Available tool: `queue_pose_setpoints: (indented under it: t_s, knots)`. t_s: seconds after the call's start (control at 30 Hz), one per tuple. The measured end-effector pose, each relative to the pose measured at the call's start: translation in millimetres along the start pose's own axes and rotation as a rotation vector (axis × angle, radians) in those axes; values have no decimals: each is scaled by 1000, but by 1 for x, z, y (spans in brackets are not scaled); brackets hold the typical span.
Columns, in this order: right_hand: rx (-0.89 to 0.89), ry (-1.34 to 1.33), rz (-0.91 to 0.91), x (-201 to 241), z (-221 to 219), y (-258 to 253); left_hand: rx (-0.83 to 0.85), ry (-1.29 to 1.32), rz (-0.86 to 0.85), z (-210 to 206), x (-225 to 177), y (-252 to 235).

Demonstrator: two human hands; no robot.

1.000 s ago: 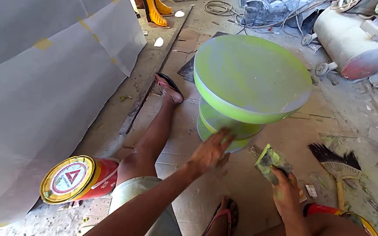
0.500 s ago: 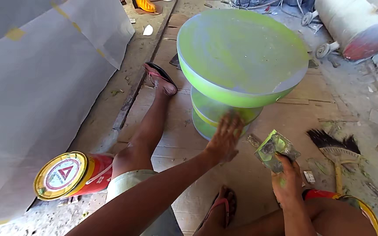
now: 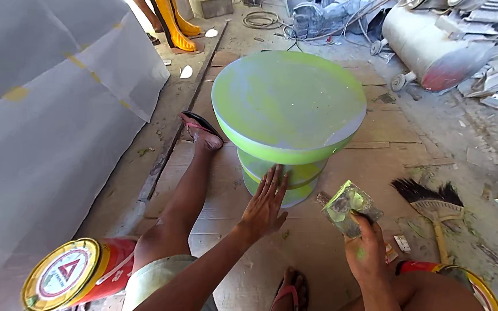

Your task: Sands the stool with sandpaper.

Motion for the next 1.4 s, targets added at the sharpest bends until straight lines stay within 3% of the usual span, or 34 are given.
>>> queue_pose_setpoints:
  t_s: [0.2,0.37,0.6,0.77,0.83,1.07,1.27,1.4]
  knots:
    - [22,37,52,0,3,5,-84,109,202,8,31,-6]
    - [202,273,156,7,0,-12,-65,140,263,22,44,-31]
    - [855,1120,655,26,-45,-76,121,33,303,22,42,-44]
    - [1012,1412,1052,20,-83,-105,162,22,311,25,39,-44]
    - [1019,1485,1124,9,-91,-110,162,14,308,25,39,-45]
    - [1048,1851,930,-16,-90,-90,160,19,289,26,40,-44]
    - [1117,1712,947,14,-84,-106,102,73,287,25,41,-46]
    - [1034,1620,997,9,-95,-129,105,68,304,26,40,-47]
Point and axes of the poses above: each hand's wrist, its own y-axis away from the middle knuckle, its own z-axis out of the back of the hand, x = y × z, the point moved 1 cm from there along -y, towards the middle knuckle, and after that the axes turned 6 degrees about z, right-handed, at the moved point
